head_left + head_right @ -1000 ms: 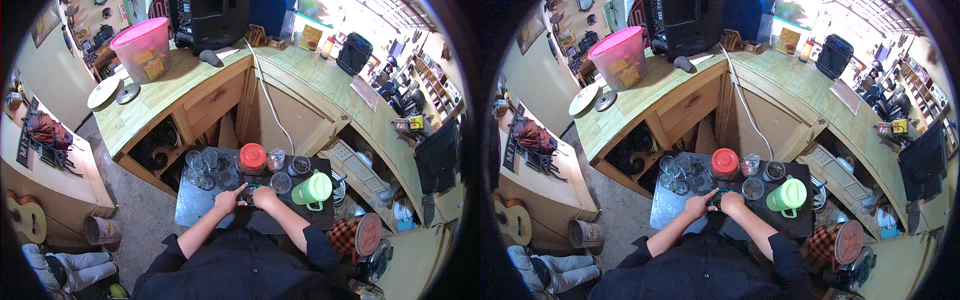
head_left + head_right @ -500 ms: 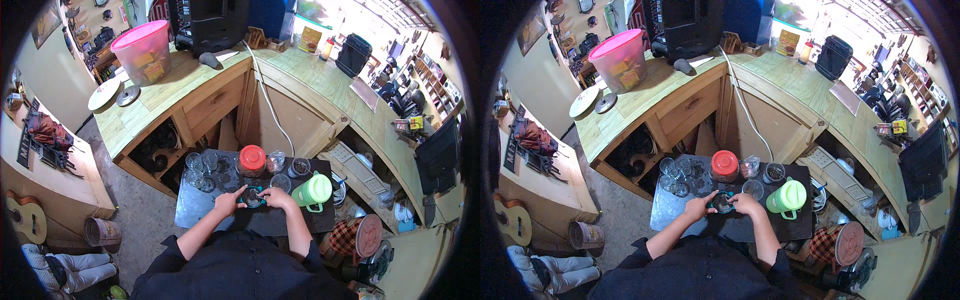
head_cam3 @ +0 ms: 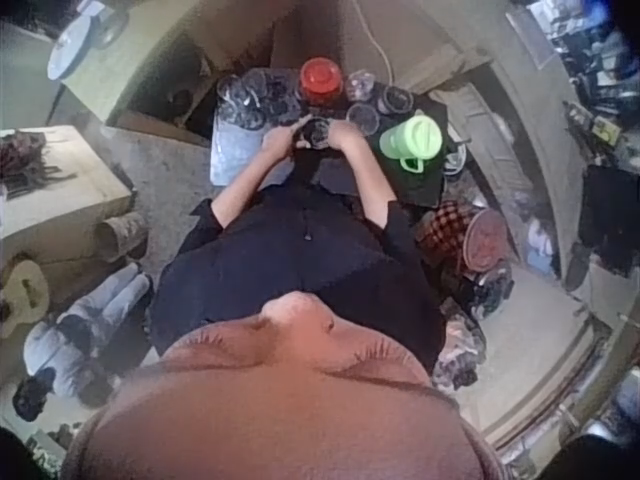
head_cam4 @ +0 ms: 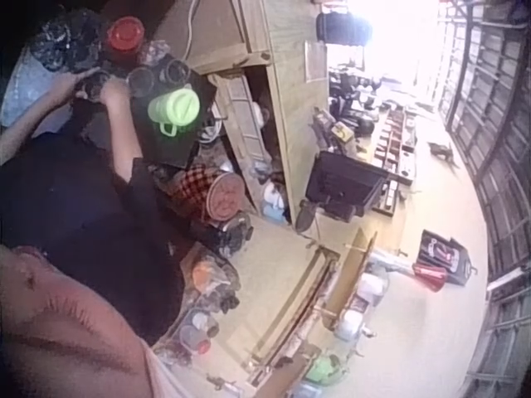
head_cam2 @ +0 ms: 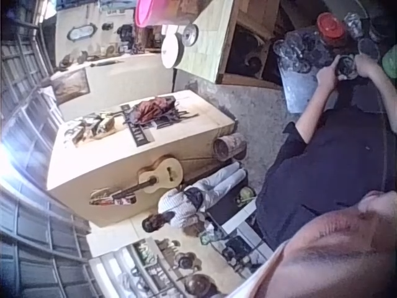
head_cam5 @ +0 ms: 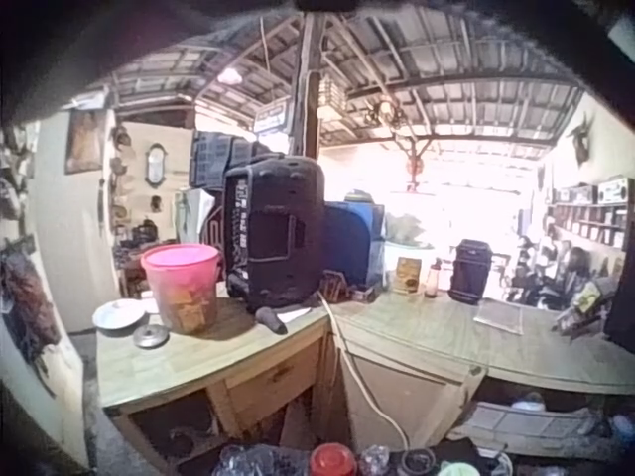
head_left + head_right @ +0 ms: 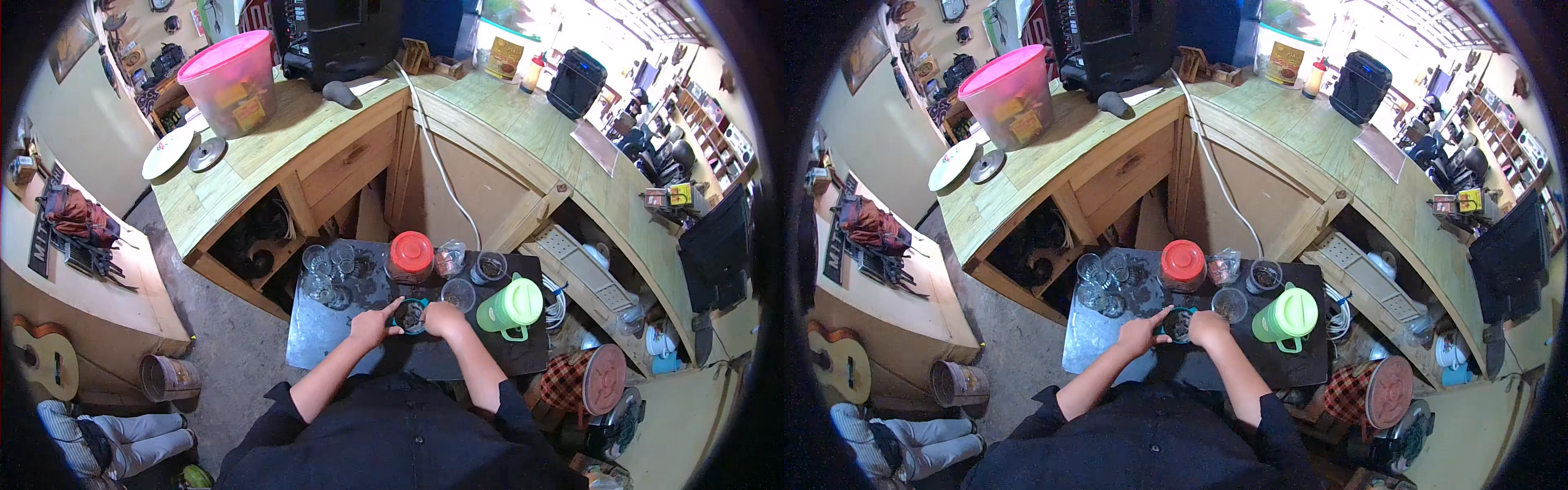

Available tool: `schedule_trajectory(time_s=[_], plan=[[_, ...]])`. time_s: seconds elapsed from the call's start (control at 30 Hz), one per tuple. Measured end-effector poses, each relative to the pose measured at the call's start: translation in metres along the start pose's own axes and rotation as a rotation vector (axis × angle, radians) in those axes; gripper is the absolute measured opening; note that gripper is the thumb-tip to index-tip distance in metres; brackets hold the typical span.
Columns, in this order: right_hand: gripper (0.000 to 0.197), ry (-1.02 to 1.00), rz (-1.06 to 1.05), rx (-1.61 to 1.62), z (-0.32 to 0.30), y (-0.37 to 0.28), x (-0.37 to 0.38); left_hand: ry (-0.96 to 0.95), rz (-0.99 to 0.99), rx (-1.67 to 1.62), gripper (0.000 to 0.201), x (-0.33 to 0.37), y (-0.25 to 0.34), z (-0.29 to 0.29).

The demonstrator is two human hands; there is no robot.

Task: Preparing a drink by mixing ingredients in a small glass using a spoon.

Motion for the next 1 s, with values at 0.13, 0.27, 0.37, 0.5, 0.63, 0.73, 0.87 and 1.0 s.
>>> schedule_trajectory(time_s=[0.13, 0.27, 0.37, 0.5, 0.63, 0.73, 0.87, 1.0], plan=[[0.024, 0.051, 0.138, -0.005, 0.014, -0.01, -0.016, -0.014, -0.003, 0.011, 0.083, 0.001, 0.001, 0.001], [0.023, 0.044, 0.065, -0.02, 0.022, 0.016, 0.006, -0.027, 0.002, 0.013, 0.083, 0.002, 0.006, -0.001], [0.027, -0.002, -0.097, 0.044, -0.002, 0.013, 0.0, -0.033, -0.03, -0.012, 0.081, -0.001, 0.001, -0.003], [0.024, 0.052, 0.07, -0.126, 0.015, -0.005, -0.015, -0.036, -0.022, -0.024, 0.081, 0.0, 0.001, 0.0], [0.024, 0.054, 0.115, -0.136, 0.02, -0.017, -0.014, -0.026, -0.008, -0.011, 0.081, 0.0, 0.004, -0.001], [0.027, -0.031, -0.01, -0.199, -0.008, -0.02, -0.002, -0.044, -0.024, 0.009, 0.082, -0.002, 0.003, -0.003], [0.029, -0.152, -0.07, -0.239, -0.008, 0.004, 0.026, -0.05, -0.015, 0.023, 0.082, 0.0, 0.006, -0.004], [0.03, -0.034, -0.014, -0.113, 0.031, 0.016, 0.031, -0.012, 0.044, -0.027, 0.083, 0.005, 0.01, 0.0]])
Point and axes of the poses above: each hand's wrist, its own x-axis towards the middle knuckle, its own z-axis out of the palm, y = z × x, the point moved 5 cm from there along x, towards the middle knuckle, and after that the axes turned 4 degrees about y, right-handed, at the moved point
